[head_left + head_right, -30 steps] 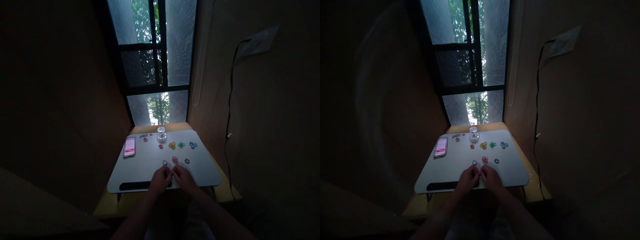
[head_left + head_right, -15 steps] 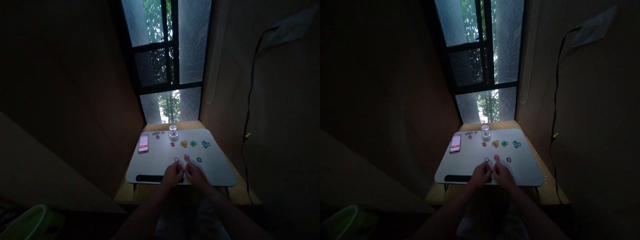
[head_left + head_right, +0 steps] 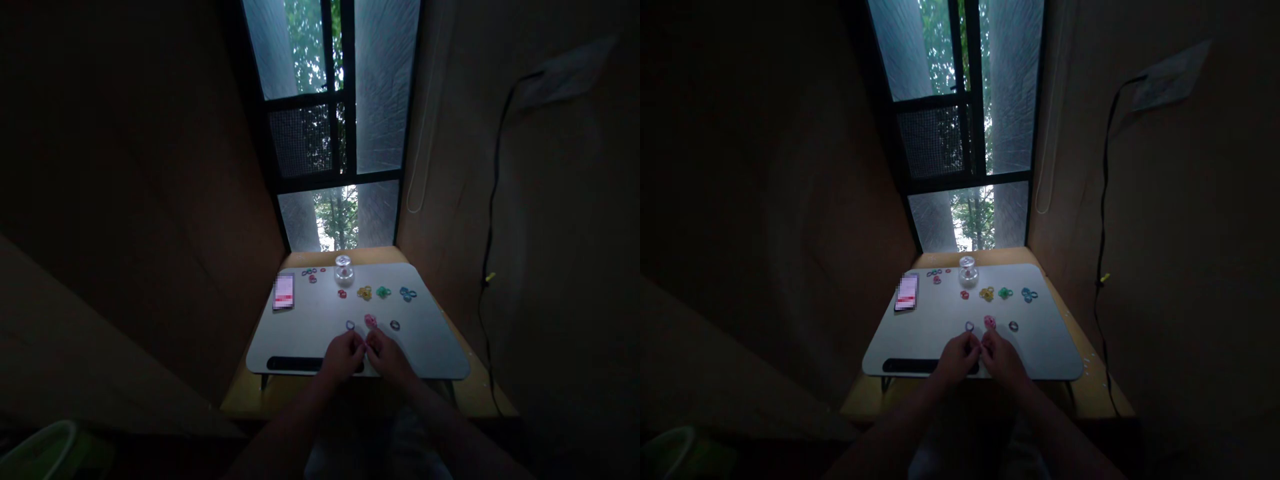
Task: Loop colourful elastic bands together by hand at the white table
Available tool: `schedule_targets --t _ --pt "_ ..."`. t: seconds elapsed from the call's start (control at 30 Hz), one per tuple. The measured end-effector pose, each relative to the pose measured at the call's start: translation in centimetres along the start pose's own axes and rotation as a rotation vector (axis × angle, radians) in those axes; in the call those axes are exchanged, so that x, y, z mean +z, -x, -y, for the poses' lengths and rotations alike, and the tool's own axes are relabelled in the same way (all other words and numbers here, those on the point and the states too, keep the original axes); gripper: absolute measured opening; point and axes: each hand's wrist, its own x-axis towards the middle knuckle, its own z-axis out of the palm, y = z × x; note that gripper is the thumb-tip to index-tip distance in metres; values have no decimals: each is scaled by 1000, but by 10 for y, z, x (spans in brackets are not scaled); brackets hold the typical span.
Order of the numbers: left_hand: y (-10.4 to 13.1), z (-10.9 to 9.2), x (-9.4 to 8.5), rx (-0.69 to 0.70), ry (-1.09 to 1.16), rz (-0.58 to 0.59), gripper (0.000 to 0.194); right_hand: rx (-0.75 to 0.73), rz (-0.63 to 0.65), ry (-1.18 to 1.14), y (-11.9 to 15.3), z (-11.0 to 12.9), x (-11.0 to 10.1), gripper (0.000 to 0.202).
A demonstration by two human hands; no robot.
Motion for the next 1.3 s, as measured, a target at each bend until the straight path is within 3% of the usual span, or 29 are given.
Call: schedule_targets --t 0.27,1.3 --pt "-1 2 1 -19 19 -5 12 3 6 -44 0 11 -6 7" --pt "1 0 1 -20 18 -21 7 4 -28 31 2 10 0 12"
